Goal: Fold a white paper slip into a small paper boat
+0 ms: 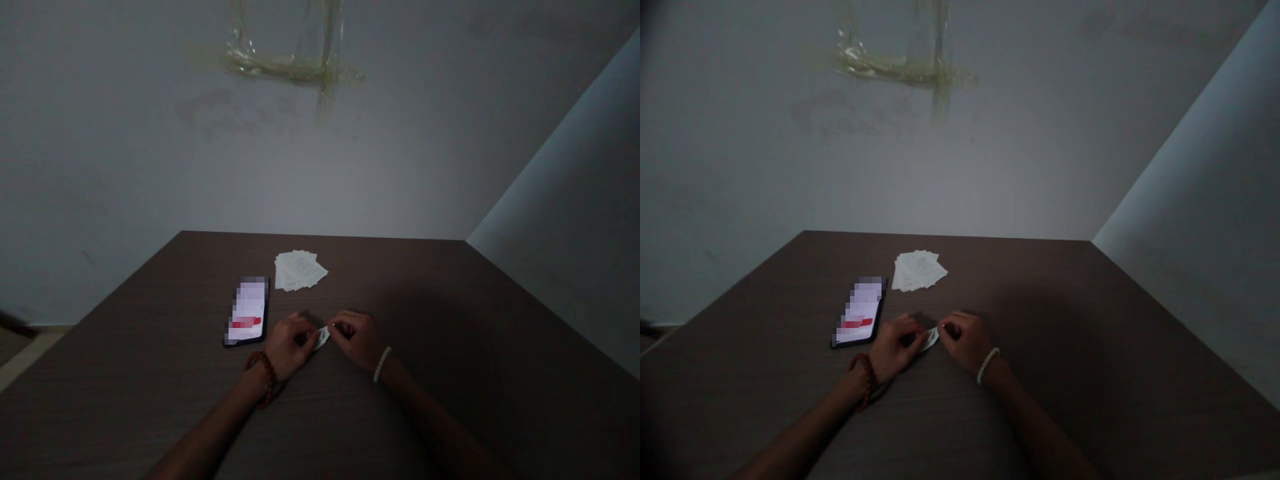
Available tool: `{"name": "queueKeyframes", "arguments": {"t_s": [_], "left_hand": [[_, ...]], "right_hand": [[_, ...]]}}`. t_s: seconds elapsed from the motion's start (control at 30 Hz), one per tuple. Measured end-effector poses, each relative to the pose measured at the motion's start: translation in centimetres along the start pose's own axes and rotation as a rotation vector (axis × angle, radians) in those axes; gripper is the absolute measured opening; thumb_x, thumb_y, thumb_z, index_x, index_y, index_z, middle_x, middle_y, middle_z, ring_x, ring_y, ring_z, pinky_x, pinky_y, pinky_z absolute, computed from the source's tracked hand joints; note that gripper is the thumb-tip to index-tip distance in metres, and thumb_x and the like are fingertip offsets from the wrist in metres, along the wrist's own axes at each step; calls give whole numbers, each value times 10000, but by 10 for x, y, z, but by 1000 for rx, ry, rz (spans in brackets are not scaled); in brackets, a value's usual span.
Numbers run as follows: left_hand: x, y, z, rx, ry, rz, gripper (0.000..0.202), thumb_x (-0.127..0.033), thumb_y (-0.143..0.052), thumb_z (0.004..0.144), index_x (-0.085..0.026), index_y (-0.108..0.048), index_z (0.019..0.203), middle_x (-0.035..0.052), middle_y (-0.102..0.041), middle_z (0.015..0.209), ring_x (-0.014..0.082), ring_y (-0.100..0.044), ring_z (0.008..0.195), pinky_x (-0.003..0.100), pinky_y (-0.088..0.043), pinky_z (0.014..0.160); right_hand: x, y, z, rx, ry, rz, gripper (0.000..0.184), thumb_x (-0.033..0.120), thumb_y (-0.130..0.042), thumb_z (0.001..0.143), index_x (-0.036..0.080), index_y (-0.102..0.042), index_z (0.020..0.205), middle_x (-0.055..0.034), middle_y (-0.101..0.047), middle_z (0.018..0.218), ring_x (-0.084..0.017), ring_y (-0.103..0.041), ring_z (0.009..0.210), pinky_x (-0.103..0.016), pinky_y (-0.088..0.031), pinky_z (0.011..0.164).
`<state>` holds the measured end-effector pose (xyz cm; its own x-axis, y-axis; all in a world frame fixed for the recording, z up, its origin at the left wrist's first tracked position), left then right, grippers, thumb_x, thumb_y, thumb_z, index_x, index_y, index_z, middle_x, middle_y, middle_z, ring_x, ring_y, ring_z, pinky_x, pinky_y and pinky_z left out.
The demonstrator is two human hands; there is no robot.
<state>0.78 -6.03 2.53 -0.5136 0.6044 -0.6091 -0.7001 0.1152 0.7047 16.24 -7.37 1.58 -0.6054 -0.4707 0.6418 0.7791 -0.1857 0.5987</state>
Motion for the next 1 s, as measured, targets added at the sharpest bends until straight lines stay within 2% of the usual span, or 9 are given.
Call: {"name": "queueKeyframes", "arguments": {"t_s": [0.17, 0.3, 0.4, 0.57, 0.77, 0.9, 1.0], "left_hand": [[2, -2, -1, -6, -7, 43, 193, -210, -529, 825, -175, -635, 669, 40, -641, 685, 179, -558, 728, 288, -423, 679], [2, -3, -2, -15, -21, 80, 168, -213, -521, 826, -182, -637, 709, 41, -640, 712, 186, -558, 748, 300, -430, 702], [1, -3, -2, -12, -13, 86, 152, -233, -528, 827, -179, -647, 749, 51, -644, 739, 194, -559, 761, 313, -438, 717], [-1, -2, -3, -8, -12, 93, 132, -258, -546, 817, -189, -657, 797, 51, -651, 773, 196, -564, 777, 318, -452, 731], [3, -4, -4, -32, -34, 89, 177, -247, -513, 851, -187, -677, 825, 53, -664, 759, 193, -574, 766, 312, -451, 720], [11, -1, -5, -103, 53, 75, 183, -253, -529, 852, -183, -696, 823, 50, -645, 741, 181, -583, 741, 288, -452, 688], [11, 2, -4, -132, 123, 53, 172, -261, -556, 837, -185, -709, 819, 37, -631, 710, 163, -586, 688, 267, -444, 646]], "right_hand": [[4, 1, 1, 10, 58, -8, 148, 200, -577, 824, 183, -635, 689, -30, -666, 763, -105, -550, 574, -225, -418, 548], [4, 1, 0, -18, 69, -22, 146, 171, -572, 820, 186, -610, 680, -45, -676, 827, -135, -604, 697, -248, -462, 631], [3, 3, 0, -51, 60, -46, 149, 157, -582, 814, 190, -592, 669, -46, -679, 841, -154, -613, 763, -273, -472, 689], [7, 3, 0, -52, 116, -75, 170, 140, -589, 815, 196, -590, 654, -38, -686, 810, -159, -619, 761, -305, -470, 744], [9, 2, -1, -76, 100, -36, 108, 186, -602, 823, 208, -645, 726, -41, -686, 821, -166, -621, 775, -302, -484, 730], [7, 1, -1, -65, 27, 10, 38, 226, -637, 802, 206, -669, 808, -51, -674, 883, -161, -618, 762, -271, -496, 669], [8, -2, -1, -18, 16, 37, 49, 234, -642, 796, 199, -676, 791, -50, -668, 905, -147, -618, 740, -251, -490, 635]]}}
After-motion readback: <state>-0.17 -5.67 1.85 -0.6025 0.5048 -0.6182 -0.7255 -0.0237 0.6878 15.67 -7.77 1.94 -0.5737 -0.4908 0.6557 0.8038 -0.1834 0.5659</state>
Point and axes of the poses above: each hand's wrist, its own z-axis towards the middle knuckle, its own y-axis out of the back of the hand, x = y × z, the point moved 5 cm from there along z, towards the middle knuckle
